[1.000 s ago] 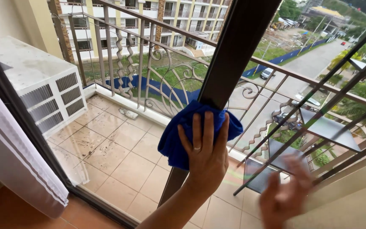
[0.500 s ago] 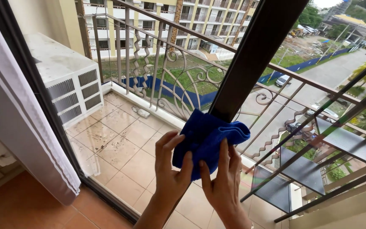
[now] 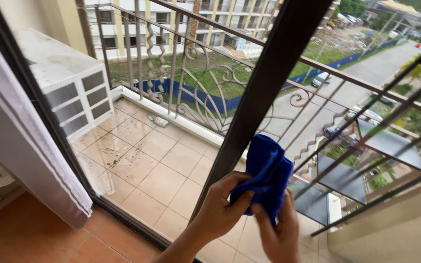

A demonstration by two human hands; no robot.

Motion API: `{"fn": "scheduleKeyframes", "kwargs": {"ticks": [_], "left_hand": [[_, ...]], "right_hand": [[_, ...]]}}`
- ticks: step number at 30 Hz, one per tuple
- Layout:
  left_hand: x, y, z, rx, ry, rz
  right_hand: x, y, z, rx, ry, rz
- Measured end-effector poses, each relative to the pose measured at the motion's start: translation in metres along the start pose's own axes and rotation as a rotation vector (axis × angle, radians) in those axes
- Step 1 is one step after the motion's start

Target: The person wipes the vertical and horizontal sections of a sliding glass door frame using a blue cloth. They repeatedly fold the cloth and continue wiping different parts of the frame while standing on a tiled balcony.

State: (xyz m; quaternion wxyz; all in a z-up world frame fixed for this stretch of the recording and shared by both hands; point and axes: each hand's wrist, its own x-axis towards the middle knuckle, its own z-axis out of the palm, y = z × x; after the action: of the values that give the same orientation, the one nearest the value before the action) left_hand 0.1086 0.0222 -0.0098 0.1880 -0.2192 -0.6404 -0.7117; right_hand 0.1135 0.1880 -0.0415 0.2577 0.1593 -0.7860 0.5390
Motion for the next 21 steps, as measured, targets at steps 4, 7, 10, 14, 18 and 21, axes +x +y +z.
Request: {"fn": "scheduleKeyframes", "kwargs": {"ticks": [4,7,10,14,18,21], "left_hand": [[-0.002,0.006,0.008,-0.109,-0.058,-0.144],[-0.004,0.006,0.008,-0.047,-0.065,-0.310],[-0.002,0.006,0.013,-0.007,-0.067,-0.317],[-0.006,0.014,0.044,-0.036,-0.225,-0.252],[-0.017,0.010,0.079,0.000,-0.354,-0.018],[-0.028,0.010,0.091,0.036,-0.426,-0.003]], "right_hand": [[-0.005,0.019,-0.035,-0.118,0.107,0.013],[-0.019,0.039,-0.065,0.166,0.339,0.378],[-0.025,0.023,-0.086,0.073,0.605,0.465],[-0.044,0.002,-0.097,0.017,0.640,0.370],[-0.058,-0.012,-0.086,-0.028,0.552,0.345],[-0.065,-0.009,-0.088,-0.027,0.498,0.355]]}}
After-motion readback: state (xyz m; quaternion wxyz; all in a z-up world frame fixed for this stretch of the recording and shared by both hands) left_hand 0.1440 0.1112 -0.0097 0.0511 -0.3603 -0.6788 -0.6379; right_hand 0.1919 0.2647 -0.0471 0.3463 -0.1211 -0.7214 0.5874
